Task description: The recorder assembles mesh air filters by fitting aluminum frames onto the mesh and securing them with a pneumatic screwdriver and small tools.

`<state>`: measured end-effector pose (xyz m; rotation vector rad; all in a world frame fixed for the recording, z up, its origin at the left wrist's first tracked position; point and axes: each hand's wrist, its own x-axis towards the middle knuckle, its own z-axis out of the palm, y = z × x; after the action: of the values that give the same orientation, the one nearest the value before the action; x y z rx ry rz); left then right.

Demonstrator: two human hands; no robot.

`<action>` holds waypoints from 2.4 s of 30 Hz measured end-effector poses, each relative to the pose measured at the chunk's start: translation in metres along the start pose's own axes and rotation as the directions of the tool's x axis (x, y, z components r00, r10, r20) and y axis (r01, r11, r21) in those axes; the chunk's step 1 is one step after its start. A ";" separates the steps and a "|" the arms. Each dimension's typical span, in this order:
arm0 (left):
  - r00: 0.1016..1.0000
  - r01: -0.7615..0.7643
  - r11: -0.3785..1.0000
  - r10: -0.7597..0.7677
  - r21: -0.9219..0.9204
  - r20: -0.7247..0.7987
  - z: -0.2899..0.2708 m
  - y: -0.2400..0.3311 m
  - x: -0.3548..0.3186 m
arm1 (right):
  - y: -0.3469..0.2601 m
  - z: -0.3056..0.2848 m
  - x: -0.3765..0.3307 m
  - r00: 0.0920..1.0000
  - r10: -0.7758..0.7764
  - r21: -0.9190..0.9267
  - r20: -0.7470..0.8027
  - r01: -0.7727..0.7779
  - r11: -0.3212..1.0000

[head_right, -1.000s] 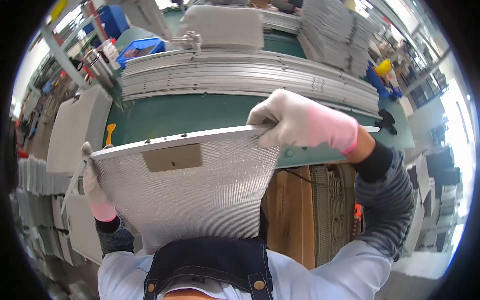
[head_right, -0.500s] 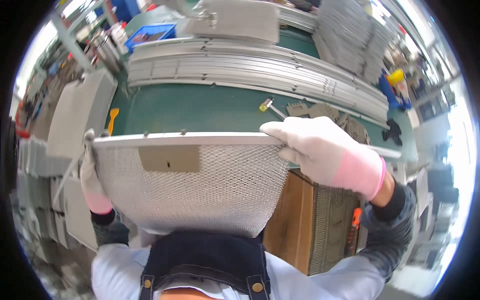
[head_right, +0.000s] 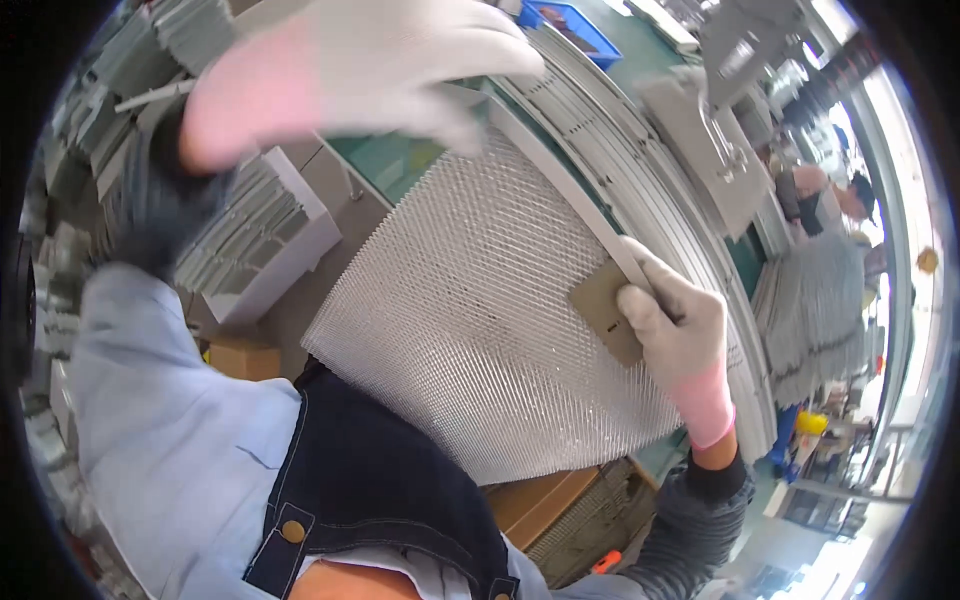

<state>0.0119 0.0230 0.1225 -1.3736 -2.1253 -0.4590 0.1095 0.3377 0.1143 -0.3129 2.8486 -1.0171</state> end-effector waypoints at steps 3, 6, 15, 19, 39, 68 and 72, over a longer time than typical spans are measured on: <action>0.788 0.244 0.930 -0.024 -0.276 0.616 0.008 -0.022 0.050 | 0.014 -0.005 -0.006 0.998 -0.007 0.070 -0.064 0.011 0.997; 0.744 0.643 0.558 -0.295 -0.524 0.600 0.029 -0.011 0.035 | 0.028 -0.005 -0.007 0.994 0.015 0.087 -0.106 -0.006 0.996; 0.373 0.753 -0.285 -0.557 -0.593 0.742 0.110 0.053 -0.140 | 0.068 0.017 0.038 0.993 0.071 0.197 -0.100 -0.050 0.979; 0.271 0.763 -0.388 -0.535 -0.518 0.800 0.126 0.102 -0.245 | 0.088 0.031 0.069 0.993 0.115 0.223 -0.037 -0.104 0.969; 0.513 0.494 -0.531 -0.461 -0.688 0.724 0.200 0.029 -0.191 | 0.139 0.040 -0.045 0.711 0.703 0.665 0.008 -0.529 0.527; 0.365 0.507 0.076 -0.922 -0.859 0.133 0.118 -0.104 -0.066 | 0.131 0.170 0.057 0.904 0.310 0.956 -0.293 0.284 0.076; 0.396 0.383 0.276 -0.911 -0.881 -0.113 0.085 -0.144 -0.021 | 0.079 0.117 0.138 0.940 0.200 0.935 -0.276 0.311 -0.171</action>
<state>-0.1349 -0.0045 0.0454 -0.2289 -1.8248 -2.0889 -0.0179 0.2945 -0.0302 -0.0362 1.0807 -3.0805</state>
